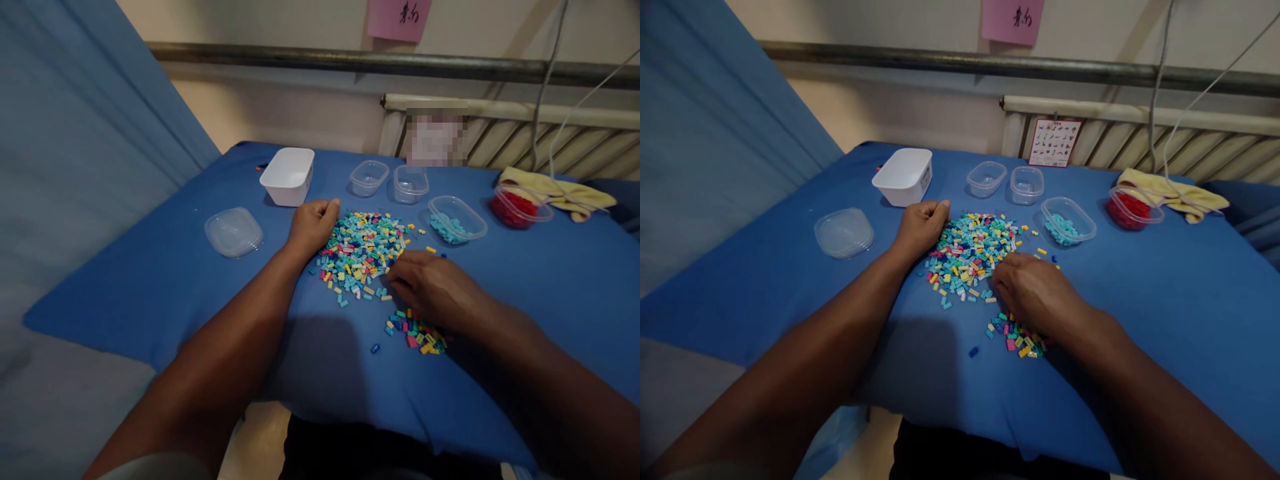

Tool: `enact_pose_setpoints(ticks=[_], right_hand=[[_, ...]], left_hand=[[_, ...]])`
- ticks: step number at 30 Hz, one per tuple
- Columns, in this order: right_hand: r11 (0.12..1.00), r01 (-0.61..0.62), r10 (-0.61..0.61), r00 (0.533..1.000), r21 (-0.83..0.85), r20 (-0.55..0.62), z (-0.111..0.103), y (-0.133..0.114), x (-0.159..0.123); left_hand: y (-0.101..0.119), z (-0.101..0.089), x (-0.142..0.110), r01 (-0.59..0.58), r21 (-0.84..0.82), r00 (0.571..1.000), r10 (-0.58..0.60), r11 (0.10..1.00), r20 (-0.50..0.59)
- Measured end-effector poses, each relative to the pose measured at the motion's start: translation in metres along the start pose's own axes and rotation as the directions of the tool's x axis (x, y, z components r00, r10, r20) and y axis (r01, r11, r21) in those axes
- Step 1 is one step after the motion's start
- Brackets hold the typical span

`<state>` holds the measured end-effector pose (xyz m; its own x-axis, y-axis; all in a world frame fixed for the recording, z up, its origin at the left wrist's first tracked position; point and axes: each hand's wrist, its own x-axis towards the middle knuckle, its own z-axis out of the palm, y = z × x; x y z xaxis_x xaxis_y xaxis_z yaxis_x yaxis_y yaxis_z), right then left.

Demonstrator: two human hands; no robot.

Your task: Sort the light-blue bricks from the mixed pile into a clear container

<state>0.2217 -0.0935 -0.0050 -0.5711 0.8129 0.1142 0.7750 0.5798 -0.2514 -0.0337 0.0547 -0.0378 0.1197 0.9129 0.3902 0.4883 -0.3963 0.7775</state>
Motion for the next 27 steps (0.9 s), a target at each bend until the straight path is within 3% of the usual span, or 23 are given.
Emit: enact_pose_setpoints(ticks=[4,9,15,27], right_hand=[[0.998,-0.038,0.038,0.999,0.041,-0.004,0.002,-0.004,0.001],[0.984,0.099,-0.095,0.995,0.148,-0.031,0.004,-0.006,0.001],[0.969,0.130,-0.127,0.991,0.211,-0.029,0.002,-0.005,-0.003],[0.979,0.062,-0.073,0.996,0.195,0.051,0.003,-0.017,0.006]], left_hand=[[0.001,0.000,0.000,0.001,0.005,1.000,-0.001,1.000,-0.003],[0.002,0.001,0.000,-0.007,0.016,1.000,0.007,1.000,-0.005],[0.001,0.002,0.000,-0.016,0.017,1.000,0.016,1.000,-0.004],[0.001,0.001,0.000,-0.017,0.014,1.000,0.017,1.000,0.000]])
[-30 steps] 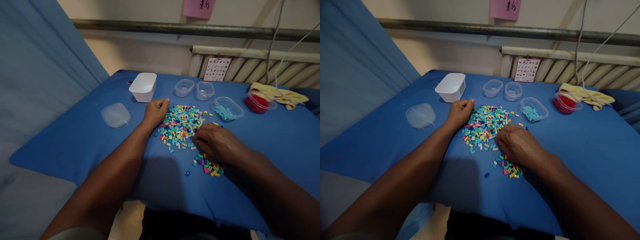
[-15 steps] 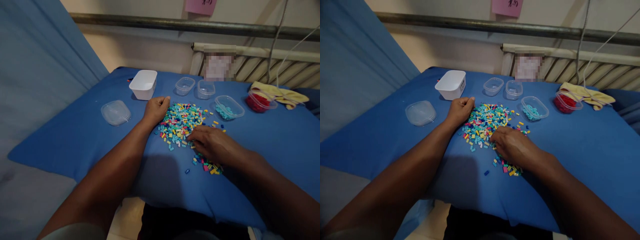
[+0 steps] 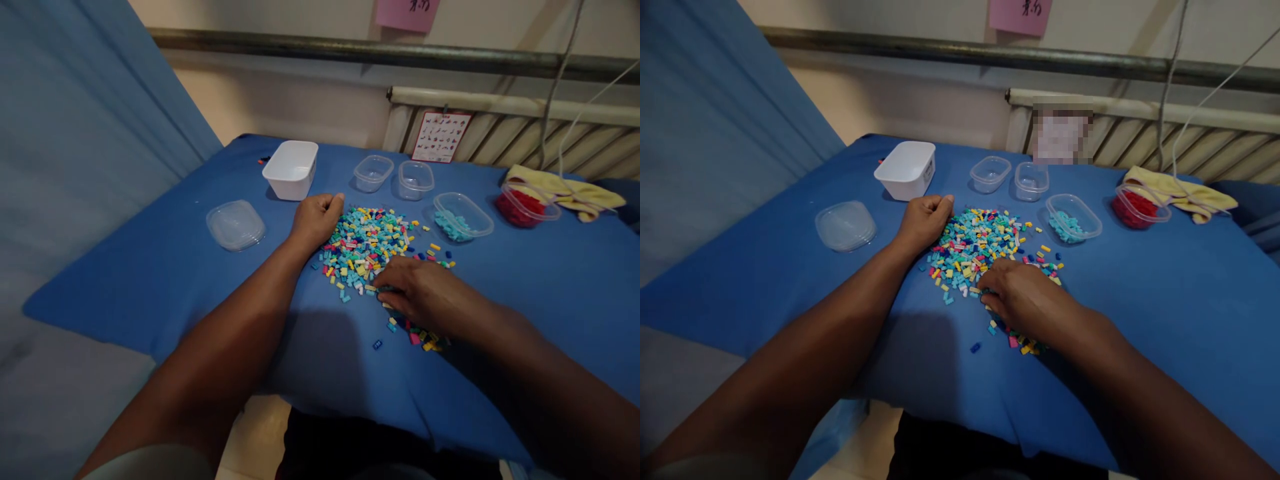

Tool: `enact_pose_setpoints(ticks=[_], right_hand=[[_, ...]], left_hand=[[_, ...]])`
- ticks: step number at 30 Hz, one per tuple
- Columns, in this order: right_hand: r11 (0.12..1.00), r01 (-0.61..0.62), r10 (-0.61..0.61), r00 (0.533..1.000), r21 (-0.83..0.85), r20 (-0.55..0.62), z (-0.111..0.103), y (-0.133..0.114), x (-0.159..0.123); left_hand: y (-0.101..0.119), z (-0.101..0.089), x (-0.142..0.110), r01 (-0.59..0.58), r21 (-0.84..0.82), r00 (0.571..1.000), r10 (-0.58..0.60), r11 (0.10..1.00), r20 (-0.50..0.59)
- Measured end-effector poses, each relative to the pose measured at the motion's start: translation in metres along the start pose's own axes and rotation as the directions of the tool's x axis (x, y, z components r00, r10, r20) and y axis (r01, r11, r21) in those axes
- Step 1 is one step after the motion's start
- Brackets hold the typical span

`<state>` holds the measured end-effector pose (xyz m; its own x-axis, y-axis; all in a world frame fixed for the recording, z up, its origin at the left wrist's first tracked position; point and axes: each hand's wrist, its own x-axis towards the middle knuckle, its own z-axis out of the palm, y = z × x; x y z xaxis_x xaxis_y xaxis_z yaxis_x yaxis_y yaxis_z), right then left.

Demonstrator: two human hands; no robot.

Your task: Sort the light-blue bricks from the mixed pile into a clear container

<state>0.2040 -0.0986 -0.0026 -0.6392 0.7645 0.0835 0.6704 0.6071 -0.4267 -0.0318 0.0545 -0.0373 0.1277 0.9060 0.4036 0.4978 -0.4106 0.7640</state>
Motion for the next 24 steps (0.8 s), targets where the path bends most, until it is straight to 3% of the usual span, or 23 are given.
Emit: enact_pose_setpoints(ticks=[14,24], right_hand=[[0.988,-0.151,0.152,0.986,-0.020,0.068,-0.009,-0.006,-0.001],[0.977,-0.164,0.176,0.981,0.137,-0.080,-0.009,-0.001,-0.008]], left_hand=[[0.000,-0.002,0.000,0.018,0.011,1.000,-0.018,1.000,0.018],[0.003,-0.003,-0.001,0.029,0.008,0.999,-0.029,1.000,0.019]])
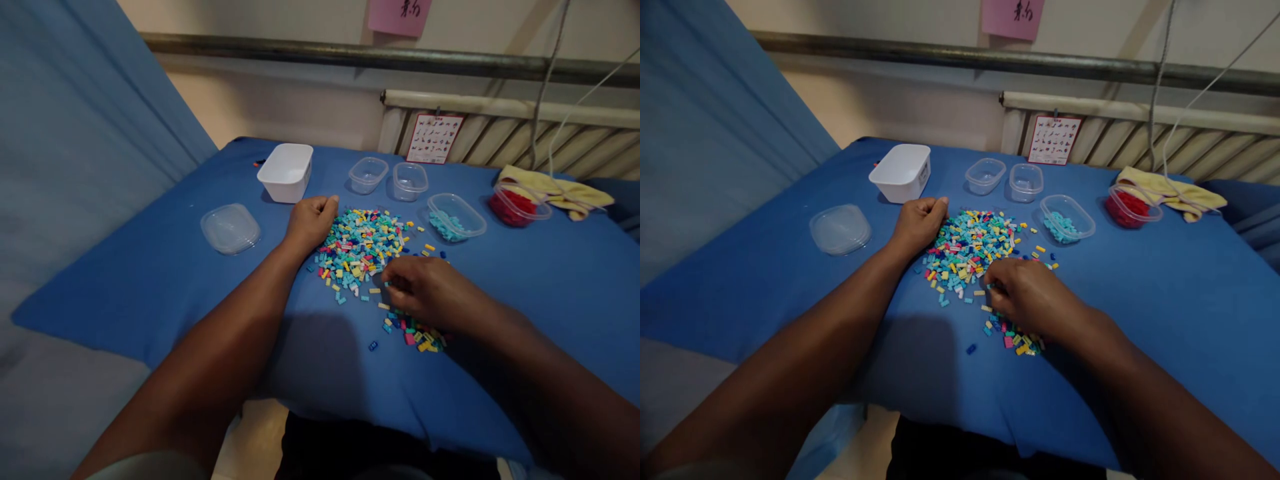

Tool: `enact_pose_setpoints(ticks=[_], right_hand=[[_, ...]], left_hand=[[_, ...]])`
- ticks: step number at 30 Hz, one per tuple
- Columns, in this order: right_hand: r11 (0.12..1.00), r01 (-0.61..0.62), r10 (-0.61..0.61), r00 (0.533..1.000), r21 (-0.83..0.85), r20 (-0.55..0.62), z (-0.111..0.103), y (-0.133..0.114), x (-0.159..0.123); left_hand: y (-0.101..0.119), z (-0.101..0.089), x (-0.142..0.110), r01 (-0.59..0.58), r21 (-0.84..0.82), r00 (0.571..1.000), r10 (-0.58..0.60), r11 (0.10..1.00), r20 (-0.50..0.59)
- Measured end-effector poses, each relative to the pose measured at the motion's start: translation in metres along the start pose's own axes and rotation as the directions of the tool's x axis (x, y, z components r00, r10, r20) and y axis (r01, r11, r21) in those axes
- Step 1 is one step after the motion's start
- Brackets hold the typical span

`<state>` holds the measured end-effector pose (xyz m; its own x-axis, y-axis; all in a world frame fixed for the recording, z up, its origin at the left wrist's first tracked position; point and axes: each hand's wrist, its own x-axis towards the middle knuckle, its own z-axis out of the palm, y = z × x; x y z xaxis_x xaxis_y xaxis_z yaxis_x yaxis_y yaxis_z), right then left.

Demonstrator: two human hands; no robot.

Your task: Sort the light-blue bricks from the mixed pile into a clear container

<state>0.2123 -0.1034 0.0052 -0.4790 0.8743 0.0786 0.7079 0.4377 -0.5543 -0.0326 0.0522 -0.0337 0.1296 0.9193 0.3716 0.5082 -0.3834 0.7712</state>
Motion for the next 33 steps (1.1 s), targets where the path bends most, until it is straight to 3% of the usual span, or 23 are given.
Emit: enact_pose_setpoints(ticks=[3,5,8,10,12,14,16,19,23,25,27,29,31,33], right_hand=[[0.991,-0.039,0.058,0.987,0.127,-0.149,-0.009,0.010,-0.003],[0.988,-0.076,0.117,0.933,0.132,-0.340,-0.022,0.022,-0.005],[0.978,-0.185,0.203,0.764,0.095,-0.612,-0.045,0.048,-0.008],[0.960,-0.265,0.244,0.650,0.086,-0.720,-0.058,0.069,-0.010],[0.949,-0.308,0.248,0.582,0.073,-0.775,-0.065,0.089,-0.011],[0.950,-0.312,0.206,0.596,0.012,-0.776,-0.067,0.107,-0.011],[0.949,-0.305,0.145,0.641,-0.077,-0.754,-0.067,0.119,-0.011],[0.938,-0.297,0.068,0.665,-0.180,-0.743,-0.065,0.126,-0.013],[0.951,-0.220,-0.022,0.652,-0.216,-0.758,-0.058,0.110,-0.016],[0.969,-0.135,-0.060,0.687,-0.209,-0.724,-0.047,0.088,-0.013],[0.981,0.008,-0.129,0.778,-0.195,-0.615,-0.029,0.060,-0.007],[0.967,0.206,-0.249,0.886,-0.151,-0.392,-0.009,0.030,0.000],[0.931,0.348,-0.364,0.904,-0.107,-0.224,0.010,0.005,0.006],[0.904,0.407,-0.420,0.903,-0.133,-0.086,0.023,-0.011,0.010]], left_hand=[[0.000,-0.001,0.001,0.011,0.007,1.000,-0.010,1.000,-0.003],[0.001,-0.001,0.001,0.005,0.012,1.000,-0.004,1.000,-0.004],[0.002,-0.003,0.003,-0.001,0.026,1.000,0.001,1.000,-0.002],[0.003,-0.004,0.003,0.011,0.035,1.000,-0.011,0.999,-0.007],[0.004,-0.006,0.004,0.018,0.045,1.000,-0.018,0.999,-0.006],[0.005,-0.007,0.004,0.016,0.050,1.000,-0.016,0.999,-0.001],[0.006,-0.008,0.005,0.022,0.053,1.000,-0.022,0.998,0.000],[0.005,-0.008,0.005,0.035,0.056,0.999,-0.035,0.998,0.001],[0.002,-0.005,0.004,0.010,0.042,1.000,-0.009,0.999,-0.009],[0.001,-0.004,0.003,-0.005,0.028,1.000,0.006,1.000,-0.015],[0.000,-0.002,0.002,-0.012,0.012,1.000,0.012,1.000,-0.013],[-0.001,-0.001,0.002,-0.011,0.009,1.000,0.011,1.000,-0.010],[-0.002,0.000,0.001,-0.006,0.016,1.000,0.006,1.000,-0.009],[-0.003,0.000,0.000,-0.009,0.027,1.000,0.009,1.000,-0.013]])
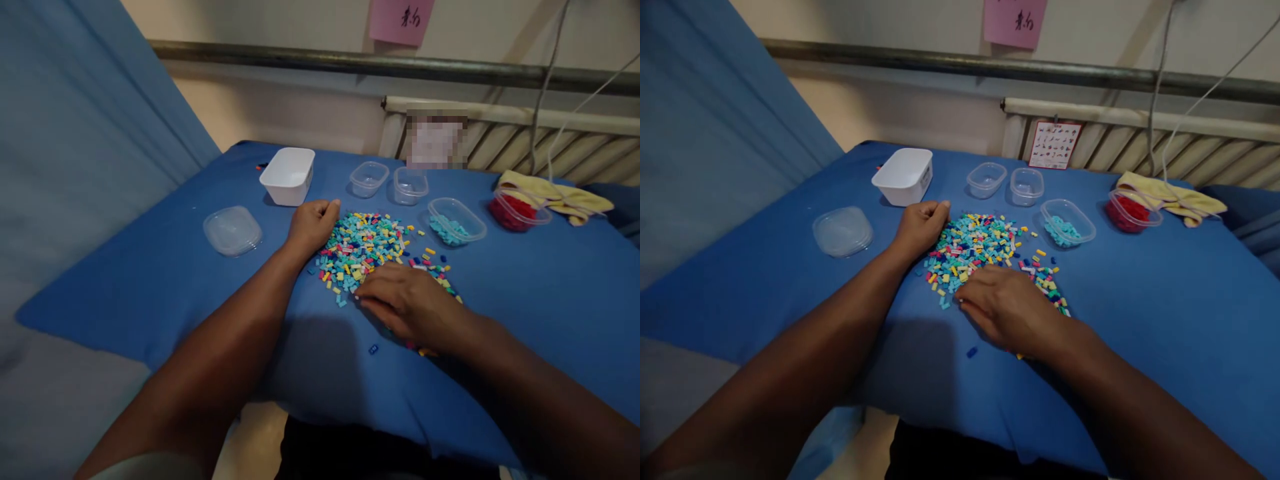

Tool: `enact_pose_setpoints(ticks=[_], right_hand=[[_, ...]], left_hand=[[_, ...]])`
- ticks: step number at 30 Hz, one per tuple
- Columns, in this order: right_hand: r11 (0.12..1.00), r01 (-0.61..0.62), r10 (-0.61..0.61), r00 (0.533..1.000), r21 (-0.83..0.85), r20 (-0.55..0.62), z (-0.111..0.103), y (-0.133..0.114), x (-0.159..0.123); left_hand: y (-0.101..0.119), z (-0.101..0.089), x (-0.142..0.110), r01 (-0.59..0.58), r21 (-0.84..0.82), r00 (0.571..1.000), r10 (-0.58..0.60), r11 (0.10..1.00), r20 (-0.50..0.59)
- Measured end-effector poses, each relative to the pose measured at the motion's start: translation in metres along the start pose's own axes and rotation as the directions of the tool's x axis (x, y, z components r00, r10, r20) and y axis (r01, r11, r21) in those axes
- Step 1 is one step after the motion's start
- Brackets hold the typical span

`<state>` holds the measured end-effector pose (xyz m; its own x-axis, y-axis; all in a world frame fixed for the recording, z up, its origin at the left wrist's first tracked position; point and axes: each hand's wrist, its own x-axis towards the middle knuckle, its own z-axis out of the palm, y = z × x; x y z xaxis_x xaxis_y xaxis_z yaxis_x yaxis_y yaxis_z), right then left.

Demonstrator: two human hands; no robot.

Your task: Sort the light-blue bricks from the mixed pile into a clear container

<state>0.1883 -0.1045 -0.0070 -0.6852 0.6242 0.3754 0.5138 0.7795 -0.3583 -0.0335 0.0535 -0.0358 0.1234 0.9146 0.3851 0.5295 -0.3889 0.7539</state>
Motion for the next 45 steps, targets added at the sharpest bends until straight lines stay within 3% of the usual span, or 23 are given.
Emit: enact_pose_setpoints(ticks=[4,8,11,15,19,24,33,41,43,45], right_hand=[[0.998,-0.038,0.044,0.991,-0.050,0.123,0.004,-0.006,0.000],[0.993,-0.119,0.118,0.991,0.014,0.066,-0.002,-0.004,-0.005],[0.992,-0.107,0.106,0.994,0.071,0.020,-0.001,-0.010,0.001],[0.999,-0.038,0.040,0.983,-0.017,0.178,0.007,-0.023,0.022],[0.982,-0.020,0.078,0.949,-0.187,0.305,0.014,-0.030,0.034],[0.974,-0.051,0.111,0.956,-0.221,0.271,0.014,-0.029,0.023],[0.991,-0.077,0.102,0.960,-0.105,0.260,0.013,-0.033,0.010],[0.981,-0.057,0.106,0.958,-0.187,0.267,0.017,-0.039,0.011],[0.987,-0.085,0.112,0.972,-0.135,0.205,0.010,-0.033,0.010],[0.982,-0.166,0.172,0.984,-0.094,0.057,-0.007,-0.017,0.004]], left_hand=[[0.000,0.001,-0.001,-0.017,0.003,1.000,0.017,1.000,0.006],[0.001,0.002,-0.001,0.005,0.021,1.000,-0.006,1.000,0.026],[0.000,0.002,-0.002,0.005,0.022,0.999,-0.005,1.000,0.033],[0.000,0.003,-0.003,-0.013,-0.002,1.000,0.013,1.000,0.025],[0.000,0.003,-0.004,0.002,0.007,1.000,-0.002,1.000,0.028],[0.000,0.003,-0.005,-0.012,0.005,1.000,0.012,1.000,0.017],[0.003,-0.001,-0.004,-0.001,0.053,1.000,-0.001,0.999,0.031],[0.001,-0.003,-0.003,0.012,0.026,0.999,-0.013,1.000,0.031],[0.001,-0.004,-0.003,0.020,0.018,0.999,-0.020,1.000,0.029],[0.002,-0.004,-0.002,0.030,0.019,0.999,-0.030,0.999,0.023]])
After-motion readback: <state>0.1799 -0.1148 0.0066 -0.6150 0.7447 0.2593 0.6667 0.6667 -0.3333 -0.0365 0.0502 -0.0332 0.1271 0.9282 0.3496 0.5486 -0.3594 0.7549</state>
